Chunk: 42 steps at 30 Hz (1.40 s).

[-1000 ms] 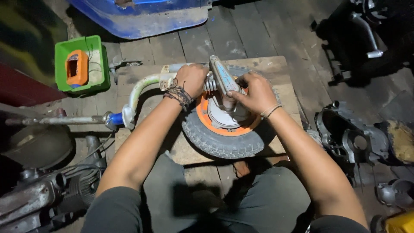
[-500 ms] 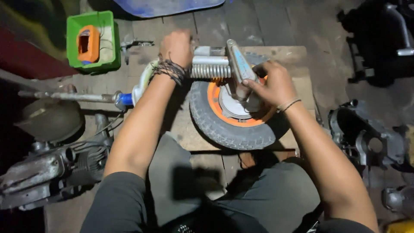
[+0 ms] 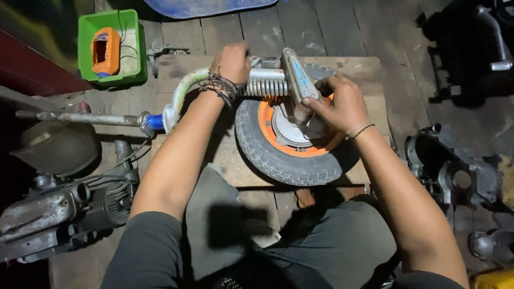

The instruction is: The person uses a wrench to tighten a bolt on a wheel assembly with an orange rim and black tire. After tightening, the person wipes the wheel hub area with a brown cloth.

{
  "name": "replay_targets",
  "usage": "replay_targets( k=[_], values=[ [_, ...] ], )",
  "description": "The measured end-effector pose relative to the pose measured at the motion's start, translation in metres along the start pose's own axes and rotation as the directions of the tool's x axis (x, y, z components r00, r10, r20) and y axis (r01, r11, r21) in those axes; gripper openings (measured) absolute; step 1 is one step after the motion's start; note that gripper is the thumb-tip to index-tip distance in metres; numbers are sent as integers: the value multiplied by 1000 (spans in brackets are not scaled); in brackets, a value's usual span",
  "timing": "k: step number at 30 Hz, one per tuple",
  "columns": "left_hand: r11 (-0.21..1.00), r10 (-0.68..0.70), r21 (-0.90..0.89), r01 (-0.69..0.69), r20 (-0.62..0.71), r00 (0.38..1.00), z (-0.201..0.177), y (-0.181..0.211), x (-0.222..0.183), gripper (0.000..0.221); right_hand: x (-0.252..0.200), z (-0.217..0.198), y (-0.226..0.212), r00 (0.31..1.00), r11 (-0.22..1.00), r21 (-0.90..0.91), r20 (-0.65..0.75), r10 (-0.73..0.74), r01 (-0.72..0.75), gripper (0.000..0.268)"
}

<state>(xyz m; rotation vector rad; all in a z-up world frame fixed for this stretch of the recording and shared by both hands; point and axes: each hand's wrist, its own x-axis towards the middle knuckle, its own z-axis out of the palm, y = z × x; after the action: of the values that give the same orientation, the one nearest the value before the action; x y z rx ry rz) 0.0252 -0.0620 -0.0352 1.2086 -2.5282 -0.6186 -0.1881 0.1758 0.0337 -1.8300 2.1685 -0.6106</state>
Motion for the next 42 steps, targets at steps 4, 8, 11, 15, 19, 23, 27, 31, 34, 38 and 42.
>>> replay_targets(
  k=[4,8,11,15,19,23,27,31,34,38,42],
  values=[
    [992,124,5,-124,-75,989,33,-11,9,7,1,4,4,1000,1000,9,-23,-14,14,46],
    [988,153,38,-151,-69,986,24,19,3,11,2,4,9,992,996,40,-105,-75,79,44],
    [990,107,91,-104,-34,994,11,34,-8,25,1,6,11,986,991,100,-146,-76,91,45],
    [985,146,104,-140,-47,988,20,29,-10,28,-1,-1,0,996,991,134,-89,-8,19,41],
    [989,146,47,-143,-73,987,22,27,-9,24,-1,-2,0,996,991,133,-88,-11,23,43],
    [985,170,33,-169,-67,983,29,20,-6,24,-1,-5,-4,997,992,126,-74,-10,19,44],
    [985,169,31,-168,-47,984,23,22,-9,25,-1,-8,-8,997,989,146,-68,-26,35,43],
    [985,167,42,-165,-57,984,28,17,-7,24,-2,-8,-10,998,988,152,-56,-2,10,41],
    [985,160,66,-156,-48,986,35,11,-1,23,-2,-10,-12,999,989,149,-49,6,2,42],
    [984,153,97,-148,-35,988,26,18,-7,22,-2,-8,-11,999,987,160,-43,8,-1,42],
    [984,133,125,-130,-18,991,29,13,-4,22,-1,-5,-6,999,989,151,-48,5,3,43]
  ],
)
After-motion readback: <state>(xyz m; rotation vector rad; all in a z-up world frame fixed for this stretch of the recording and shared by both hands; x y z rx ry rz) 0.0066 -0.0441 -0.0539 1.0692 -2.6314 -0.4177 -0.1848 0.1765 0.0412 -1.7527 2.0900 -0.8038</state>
